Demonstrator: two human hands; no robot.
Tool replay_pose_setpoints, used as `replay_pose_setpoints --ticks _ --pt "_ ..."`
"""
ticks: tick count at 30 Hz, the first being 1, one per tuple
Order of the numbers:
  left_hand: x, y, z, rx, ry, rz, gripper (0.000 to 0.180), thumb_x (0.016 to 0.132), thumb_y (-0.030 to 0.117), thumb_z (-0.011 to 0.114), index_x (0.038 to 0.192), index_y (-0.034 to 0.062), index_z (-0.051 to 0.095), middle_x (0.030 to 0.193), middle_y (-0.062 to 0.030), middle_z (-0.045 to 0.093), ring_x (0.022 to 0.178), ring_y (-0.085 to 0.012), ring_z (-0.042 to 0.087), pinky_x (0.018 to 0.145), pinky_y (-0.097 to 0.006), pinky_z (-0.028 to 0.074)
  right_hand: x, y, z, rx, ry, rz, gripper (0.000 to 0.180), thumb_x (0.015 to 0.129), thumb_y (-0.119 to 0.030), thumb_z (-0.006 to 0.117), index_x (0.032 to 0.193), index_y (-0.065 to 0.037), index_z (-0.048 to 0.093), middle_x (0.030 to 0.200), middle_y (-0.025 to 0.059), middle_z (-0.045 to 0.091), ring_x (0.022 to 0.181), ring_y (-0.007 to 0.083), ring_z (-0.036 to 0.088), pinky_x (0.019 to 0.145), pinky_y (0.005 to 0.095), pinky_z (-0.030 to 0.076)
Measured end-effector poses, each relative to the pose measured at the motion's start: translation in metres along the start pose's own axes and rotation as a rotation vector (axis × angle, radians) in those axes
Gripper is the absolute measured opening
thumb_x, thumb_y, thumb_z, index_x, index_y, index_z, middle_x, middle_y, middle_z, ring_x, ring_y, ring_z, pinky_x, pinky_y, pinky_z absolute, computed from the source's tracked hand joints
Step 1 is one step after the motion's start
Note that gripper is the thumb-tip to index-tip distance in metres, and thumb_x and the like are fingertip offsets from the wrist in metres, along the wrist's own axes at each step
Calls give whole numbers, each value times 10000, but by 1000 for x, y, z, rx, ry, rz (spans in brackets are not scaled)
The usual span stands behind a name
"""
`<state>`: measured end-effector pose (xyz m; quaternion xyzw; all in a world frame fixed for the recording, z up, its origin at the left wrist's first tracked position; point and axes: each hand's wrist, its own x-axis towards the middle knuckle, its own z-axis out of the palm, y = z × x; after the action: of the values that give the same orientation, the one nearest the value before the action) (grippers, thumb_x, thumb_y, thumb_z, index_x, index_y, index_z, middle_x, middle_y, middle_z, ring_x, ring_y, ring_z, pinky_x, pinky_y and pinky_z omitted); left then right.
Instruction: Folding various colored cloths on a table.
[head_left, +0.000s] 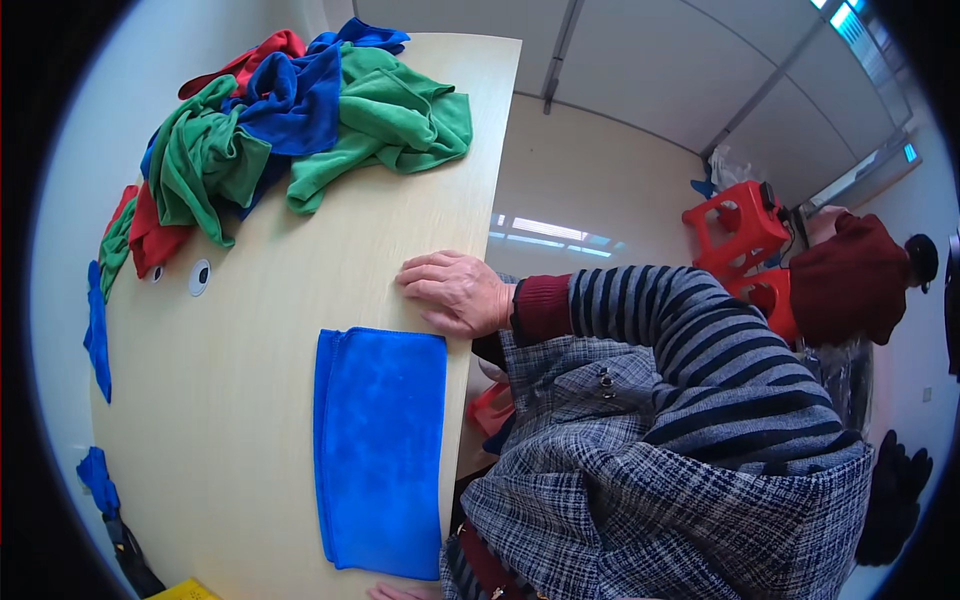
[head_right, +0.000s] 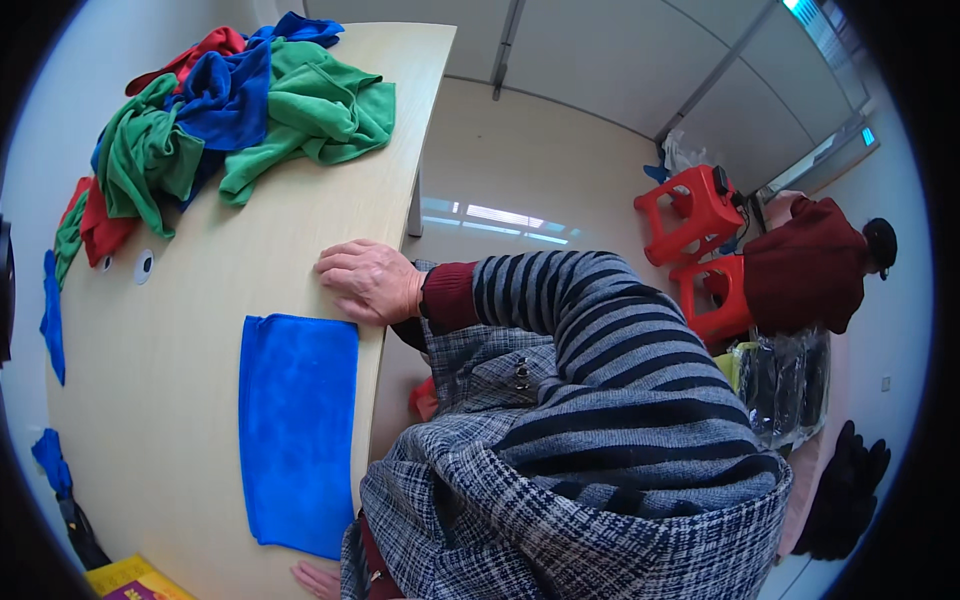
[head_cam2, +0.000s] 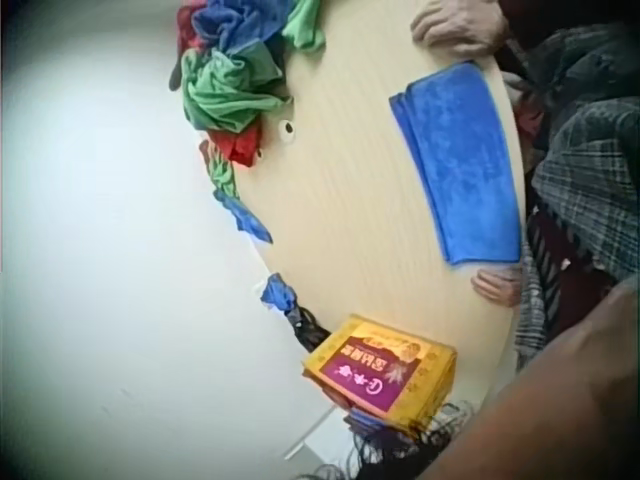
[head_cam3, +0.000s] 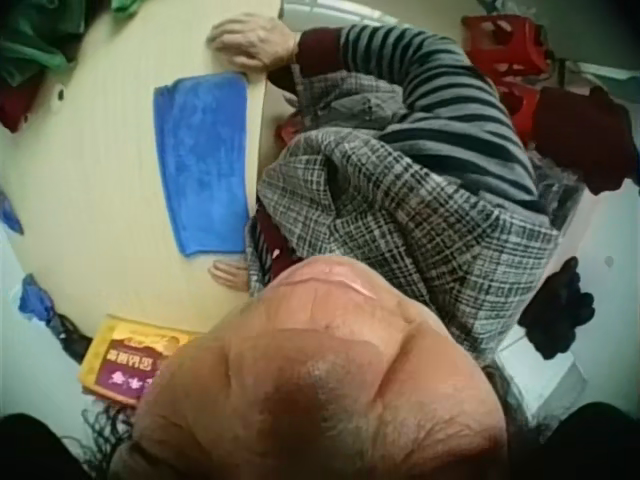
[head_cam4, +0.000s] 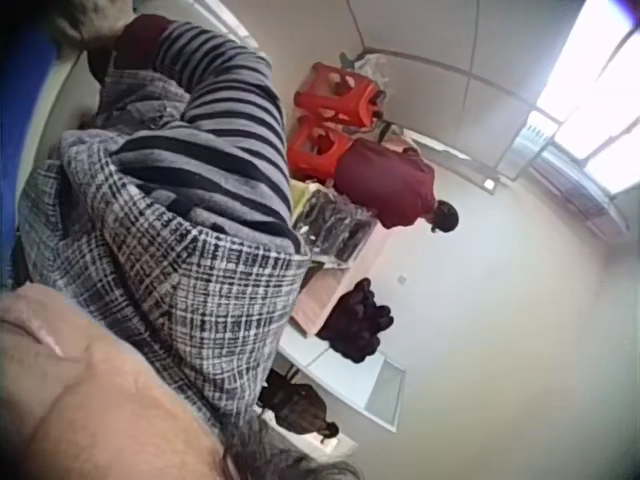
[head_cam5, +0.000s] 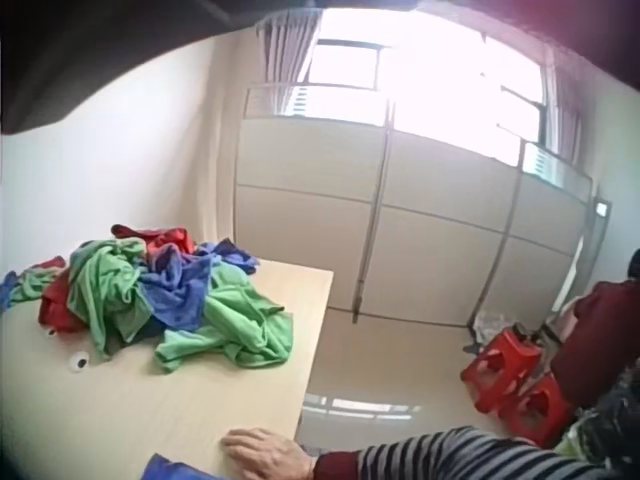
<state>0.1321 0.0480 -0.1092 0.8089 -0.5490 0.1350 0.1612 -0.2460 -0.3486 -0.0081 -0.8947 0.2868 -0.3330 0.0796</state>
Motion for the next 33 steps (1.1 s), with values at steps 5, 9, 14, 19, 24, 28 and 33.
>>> replay_pose_setpoints --ticks 5,9,14,19,24,28,33 --pt "11 -7 18 -30 -17 60 432 1060 192 397 1395 -52 516 1449 -259 500 1353 -415 471 1130 -483 375 5 -1 -5 3 12 -12 302 845 -208 621 1086 -26 631 1234 142 640 1230 326 579 1033 438 470" --pt "26 12 4 -26 -21 111 428 1057 189 399 1389 -51 524 1443 -258 506 1348 -415 477 1127 -483 381 2 0 -6 0 42 -17 297 831 -200 625 1072 -26 626 1221 139 640 1218 325 582 1029 438 470" --pt "-12 10 -20 57 23 46 424 1054 186 401 1380 -50 534 1436 -256 514 1342 -416 484 1123 -484 387 -1 -2 -3 31 71 -27 294 787 -195 625 1029 -28 625 1186 125 642 1194 311 581 1023 433 462" --pt "-20 91 -81 40 153 -156 429 1055 200 377 1323 -78 564 1382 -267 555 1290 -436 525 1093 -505 416 -1 0 -6 54 -5 -20 345 771 -194 630 1080 -41 623 1241 136 626 1223 330 562 1034 443 450" --pt "-6 104 -83 20 203 -206 368 1009 152 469 1288 -44 607 1355 -238 590 1259 -411 546 1090 -468 414 2 1 -9 -26 11 -33 337 813 -172 616 1121 -36 626 1257 139 624 1228 328 556 1032 446 441" --pt "-6 122 -94 -208 263 -417 340 1006 127 512 1282 -48 605 1365 -209 596 1250 -376 564 1075 -443 427 2 8 2 43 -21 -28 306 851 -154 621 1135 -42 632 1249 133 633 1220 317 564 1040 424 437" --pt "8 172 -114 -185 421 -362 300 1001 93 542 1259 -38 619 1378 -170 600 1242 -334 579 1059 -416 443 17 -51 -18 233 -236 39 300 891 -148 639 1172 -45 627 1250 127 639 1212 301 571 1051 401 435"
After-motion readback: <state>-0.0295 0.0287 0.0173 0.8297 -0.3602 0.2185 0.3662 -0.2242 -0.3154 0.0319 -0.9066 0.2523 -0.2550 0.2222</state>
